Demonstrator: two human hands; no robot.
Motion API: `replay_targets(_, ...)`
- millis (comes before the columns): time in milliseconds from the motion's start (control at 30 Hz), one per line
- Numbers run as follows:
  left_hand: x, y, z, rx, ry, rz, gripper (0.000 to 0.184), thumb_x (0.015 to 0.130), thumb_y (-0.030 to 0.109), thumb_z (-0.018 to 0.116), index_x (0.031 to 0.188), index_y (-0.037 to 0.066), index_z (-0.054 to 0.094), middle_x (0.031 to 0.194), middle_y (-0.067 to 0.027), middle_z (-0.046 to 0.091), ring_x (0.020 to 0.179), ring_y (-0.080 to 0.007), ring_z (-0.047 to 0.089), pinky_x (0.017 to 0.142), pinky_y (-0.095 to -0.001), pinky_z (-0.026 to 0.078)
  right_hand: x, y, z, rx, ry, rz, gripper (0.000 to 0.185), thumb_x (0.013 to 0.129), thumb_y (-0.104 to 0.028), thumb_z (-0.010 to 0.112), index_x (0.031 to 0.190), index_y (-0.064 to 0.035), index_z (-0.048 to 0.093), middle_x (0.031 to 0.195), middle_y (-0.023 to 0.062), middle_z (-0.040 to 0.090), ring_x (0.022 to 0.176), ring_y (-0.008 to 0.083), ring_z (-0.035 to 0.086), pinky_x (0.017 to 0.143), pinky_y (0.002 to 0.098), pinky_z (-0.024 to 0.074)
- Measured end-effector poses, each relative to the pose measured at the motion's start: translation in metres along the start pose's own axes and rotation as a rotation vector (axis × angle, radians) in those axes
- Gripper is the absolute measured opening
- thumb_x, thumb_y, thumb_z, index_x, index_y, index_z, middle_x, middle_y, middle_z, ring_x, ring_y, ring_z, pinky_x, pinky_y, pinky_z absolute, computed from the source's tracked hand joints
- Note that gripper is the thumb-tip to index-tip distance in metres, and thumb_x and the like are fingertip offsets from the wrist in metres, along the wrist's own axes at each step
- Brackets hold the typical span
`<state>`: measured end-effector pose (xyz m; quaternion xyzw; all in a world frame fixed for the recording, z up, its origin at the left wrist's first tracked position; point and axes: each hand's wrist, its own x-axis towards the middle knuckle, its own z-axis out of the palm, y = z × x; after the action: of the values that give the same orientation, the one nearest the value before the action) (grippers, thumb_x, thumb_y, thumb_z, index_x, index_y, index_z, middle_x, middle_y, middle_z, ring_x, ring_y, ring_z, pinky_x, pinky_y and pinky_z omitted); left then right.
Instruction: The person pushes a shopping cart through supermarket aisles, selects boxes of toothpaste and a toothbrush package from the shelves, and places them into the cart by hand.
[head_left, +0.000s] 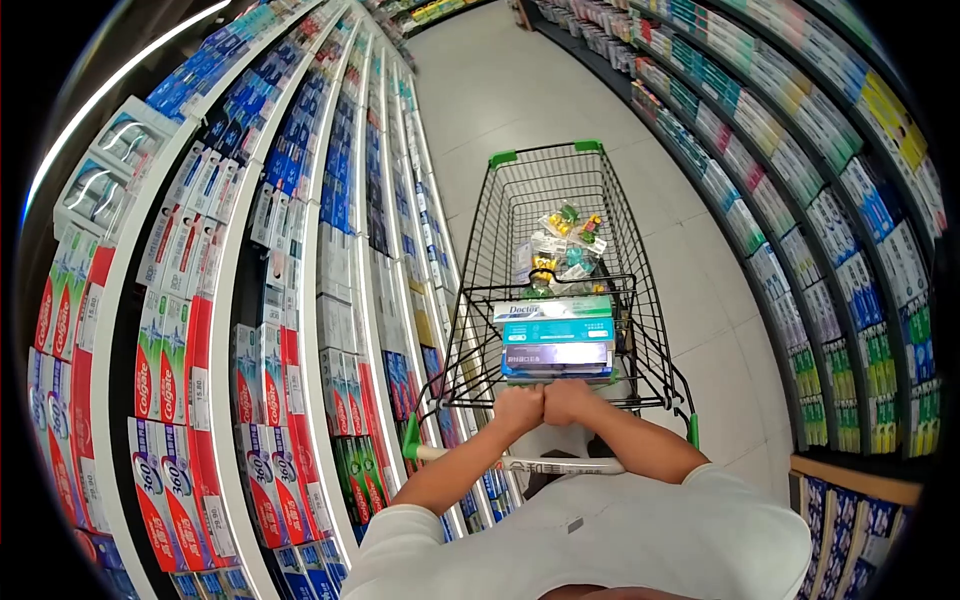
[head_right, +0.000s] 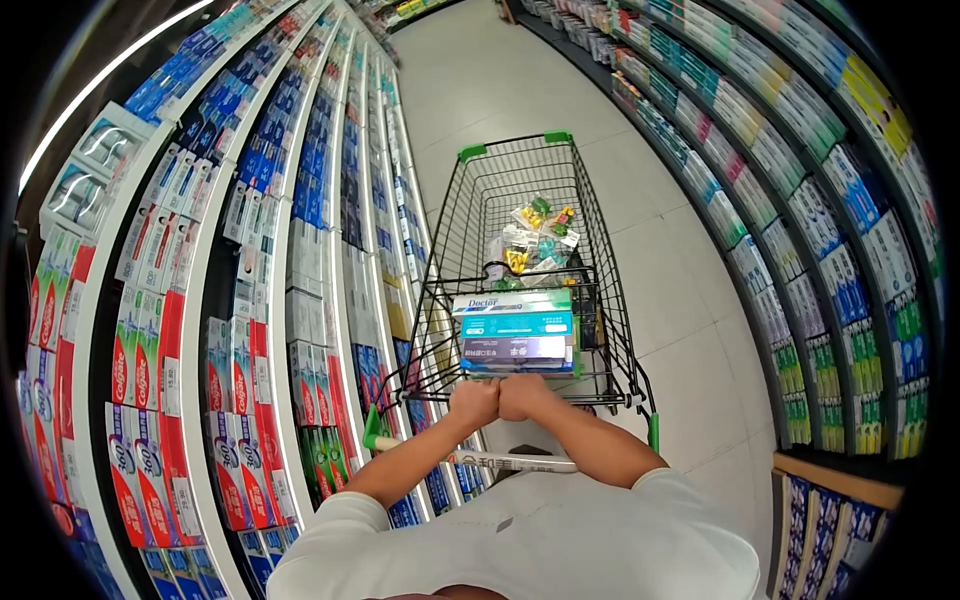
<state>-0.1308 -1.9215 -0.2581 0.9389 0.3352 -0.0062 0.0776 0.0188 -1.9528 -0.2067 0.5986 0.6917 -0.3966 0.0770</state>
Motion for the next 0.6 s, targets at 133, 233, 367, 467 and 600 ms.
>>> replay_targets(133, 0.022, -0.017, -0.008, -0.005, -0.039, -0.013, 0.02, 0.069, 0.024, 0.065, 0.079, 0.007, 0.06, 0.071, -0.0117, 0.066, 0.058, -0.0301, 0.065, 0.052, -0.0407, 0.052, 0.026, 0.006, -0.015, -0.026, -0.023, -0.006, 0.032, 0.072, -0.02, 0.055, 0.096, -0.0031, 0.068, 0.1, 0.0183, 0.068, 0.095, 0.033, 0.066, 0.082, 0.0414, 0.0523)
replay_targets(233, 0.037, -0.032, -0.008, 0.01, 0.0, 0.013, 0.021, 0.069, 0.024, 0.065, 0.079, 0.007, 0.061, 0.07, -0.011, 0.066, 0.057, -0.03, 0.065, 0.051, -0.0408, 0.052, 0.036, 0.004, -0.031, 0.013, -0.003, 0.016, 0.032, 0.072, -0.019, 0.055, 0.096, -0.003, 0.068, 0.099, 0.0187, 0.068, 0.095, 0.0338, 0.065, 0.082, 0.0412, 0.0525)
replay_targets(367, 0.054, -0.047, -0.012, -0.005, 0.037, 0.036, 0.022, 0.069, 0.025, 0.065, 0.08, 0.006, 0.062, 0.068, -0.0101, 0.066, 0.057, -0.0297, 0.065, 0.051, -0.041, 0.052, 0.053, 0.006, -0.05, 0.029, -0.022, 0.045, 0.03, 0.075, -0.019, 0.056, 0.097, -0.0047, 0.069, 0.105, 0.016, 0.068, 0.1, 0.0309, 0.064, 0.085, 0.0391, 0.0516)
replay_targets(467, 0.069, -0.061, -0.015, 0.003, 0.011, 0.007, 0.021, 0.07, 0.025, 0.064, 0.08, 0.007, 0.062, 0.071, -0.0097, 0.067, 0.058, -0.0294, 0.065, 0.052, -0.0409, 0.052, 0.069, 0.009, -0.064, 0.022, -0.019, 0.033, 0.03, 0.074, -0.019, 0.056, 0.097, -0.0048, 0.07, 0.104, 0.0159, 0.068, 0.099, 0.0306, 0.064, 0.084, 0.0389, 0.0518)
replay_targets(600, 0.091, -0.076, -0.027, -0.003, -0.005, -0.008, 0.02, 0.067, 0.021, 0.067, 0.079, 0.004, 0.063, 0.068, -0.0119, 0.066, 0.059, -0.0289, 0.066, 0.053, -0.0392, 0.053, 0.089, 0.012, -0.087, 0.027, -0.043, 0.05, 0.03, 0.074, -0.019, 0.056, 0.097, -0.0053, 0.069, 0.104, 0.016, 0.068, 0.099, 0.03, 0.064, 0.085, 0.0385, 0.0515)
